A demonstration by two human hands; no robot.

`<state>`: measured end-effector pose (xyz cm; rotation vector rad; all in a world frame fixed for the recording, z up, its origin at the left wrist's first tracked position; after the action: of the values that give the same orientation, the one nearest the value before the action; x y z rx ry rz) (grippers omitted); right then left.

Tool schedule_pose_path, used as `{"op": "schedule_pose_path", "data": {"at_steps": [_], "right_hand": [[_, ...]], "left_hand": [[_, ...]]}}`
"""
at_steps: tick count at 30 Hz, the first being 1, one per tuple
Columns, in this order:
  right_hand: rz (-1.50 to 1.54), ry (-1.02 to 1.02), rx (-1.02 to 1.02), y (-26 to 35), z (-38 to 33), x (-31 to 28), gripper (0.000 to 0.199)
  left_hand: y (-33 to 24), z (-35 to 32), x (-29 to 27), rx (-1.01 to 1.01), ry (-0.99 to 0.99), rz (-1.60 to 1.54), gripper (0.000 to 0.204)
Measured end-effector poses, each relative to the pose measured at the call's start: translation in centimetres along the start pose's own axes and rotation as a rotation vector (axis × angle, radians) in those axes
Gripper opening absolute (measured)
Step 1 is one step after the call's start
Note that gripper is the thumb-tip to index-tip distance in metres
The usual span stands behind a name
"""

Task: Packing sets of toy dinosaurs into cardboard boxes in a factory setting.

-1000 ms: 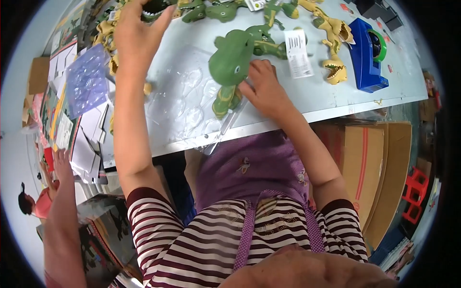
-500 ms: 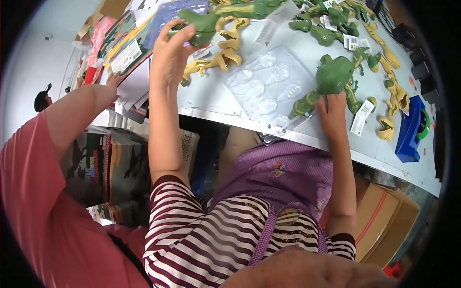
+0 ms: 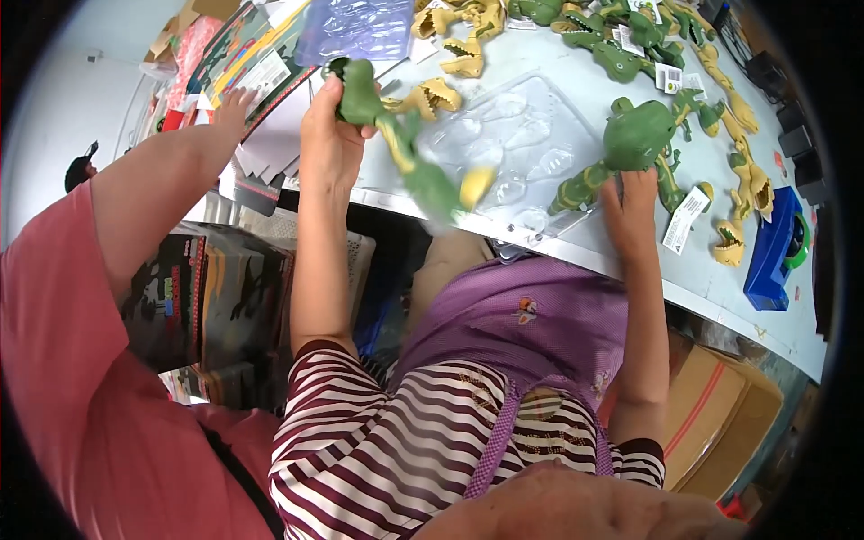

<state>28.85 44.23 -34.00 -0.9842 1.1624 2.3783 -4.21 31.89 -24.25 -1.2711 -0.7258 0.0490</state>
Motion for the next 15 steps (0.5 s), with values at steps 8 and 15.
{"op": "schedule_pose_path", "data": {"at_steps": [8, 15], "right_hand": [[0.002, -0.017, -0.007, -0.5, -0.3, 0.1, 0.027], [-0.018, 0.112, 0.069, -0.5, -0.1, 0.1, 0.039]], "left_hand": [[0.5, -10.0, 7.3, -0.229, 0.389, 0.055, 0.053], [3.7, -14.6, 7.4, -0.450, 0.441, -0.448, 0.073]]}}
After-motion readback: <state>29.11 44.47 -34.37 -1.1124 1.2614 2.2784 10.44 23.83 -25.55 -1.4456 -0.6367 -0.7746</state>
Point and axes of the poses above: each hand's wrist, its own z-axis towards the middle knuckle, its own x-axis out of the palm, y = z × x, the point moved 5 cm from there along z, towards the middle knuckle, and after that the axes turned 2 degrees about x, right-handed, at the moved point
